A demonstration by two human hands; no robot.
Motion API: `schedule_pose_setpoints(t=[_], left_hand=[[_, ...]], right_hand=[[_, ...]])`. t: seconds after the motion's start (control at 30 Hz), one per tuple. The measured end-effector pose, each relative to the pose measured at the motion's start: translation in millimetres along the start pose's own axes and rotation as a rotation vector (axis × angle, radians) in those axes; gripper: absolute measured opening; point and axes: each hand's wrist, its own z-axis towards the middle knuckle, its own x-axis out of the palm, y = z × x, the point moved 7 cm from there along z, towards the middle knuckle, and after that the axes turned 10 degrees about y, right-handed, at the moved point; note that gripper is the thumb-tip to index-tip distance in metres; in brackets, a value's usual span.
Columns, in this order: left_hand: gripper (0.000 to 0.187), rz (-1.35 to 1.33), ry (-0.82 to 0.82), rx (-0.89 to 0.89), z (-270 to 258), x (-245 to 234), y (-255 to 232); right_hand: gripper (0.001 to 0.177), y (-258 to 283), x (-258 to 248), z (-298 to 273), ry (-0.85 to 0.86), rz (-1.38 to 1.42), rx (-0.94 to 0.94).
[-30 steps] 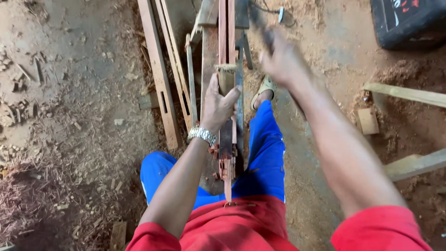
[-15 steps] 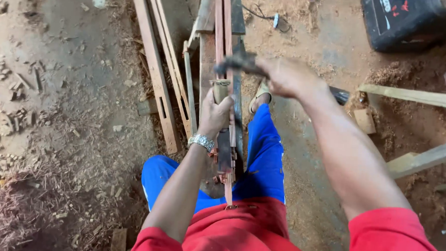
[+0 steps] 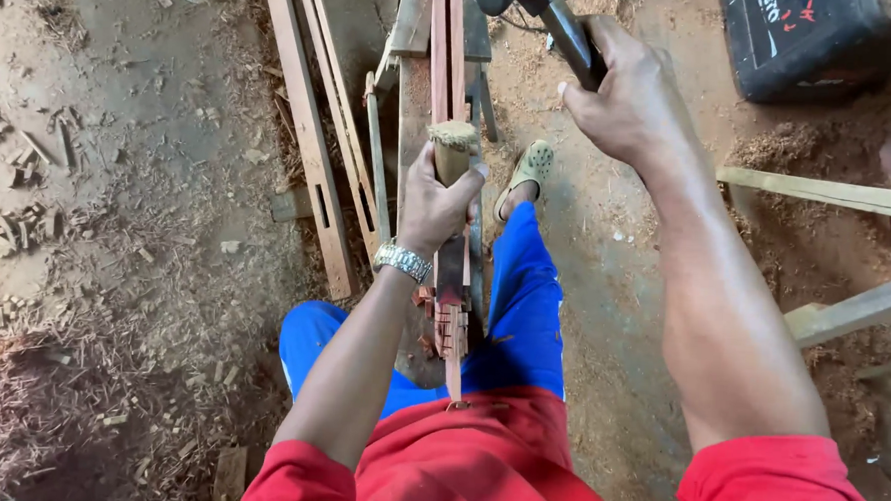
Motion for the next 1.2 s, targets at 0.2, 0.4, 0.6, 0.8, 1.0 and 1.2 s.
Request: schedule_pose_setpoints(t=[0.2, 0.4, 0.6, 0.8, 1.0, 1.2], left_hand=[[0.027, -0.018, 0.005, 0.007, 1.4, 1.7, 7.3], [0.03, 0.065, 0.019, 0.024, 7.5, 0.1, 11.7], [0.034, 0.076, -0.021, -0.039, 7.0, -0.2, 20.0], [0.034, 0.074, -0.055, -0.09, 11.0, -3.3, 26.3], [0.03, 0.106, -0.03, -0.071, 11.4, -0.8, 15.6], [0.022, 0.066, 0.003, -0.093, 17.5, -8.3, 34.1]], right_hand=[[0.06, 33.0, -31.0, -4.5, 0.036, 0.038, 0.135], [0.053, 32.5, -51.0, -9.3, -0.227, -0.013, -0.348], [0.04, 32.8, -9.1, -15.8, -0.005, 0.095, -0.041], [0.055, 52.0, 14.9, -13.5, 0.611, -0.211, 0.215], [0.052, 21.1, 6.1, 12.1, 0.215, 0.069, 0.168], [0.061, 23.4, 52.2, -6.7, 0.639, -0.27, 0.133]])
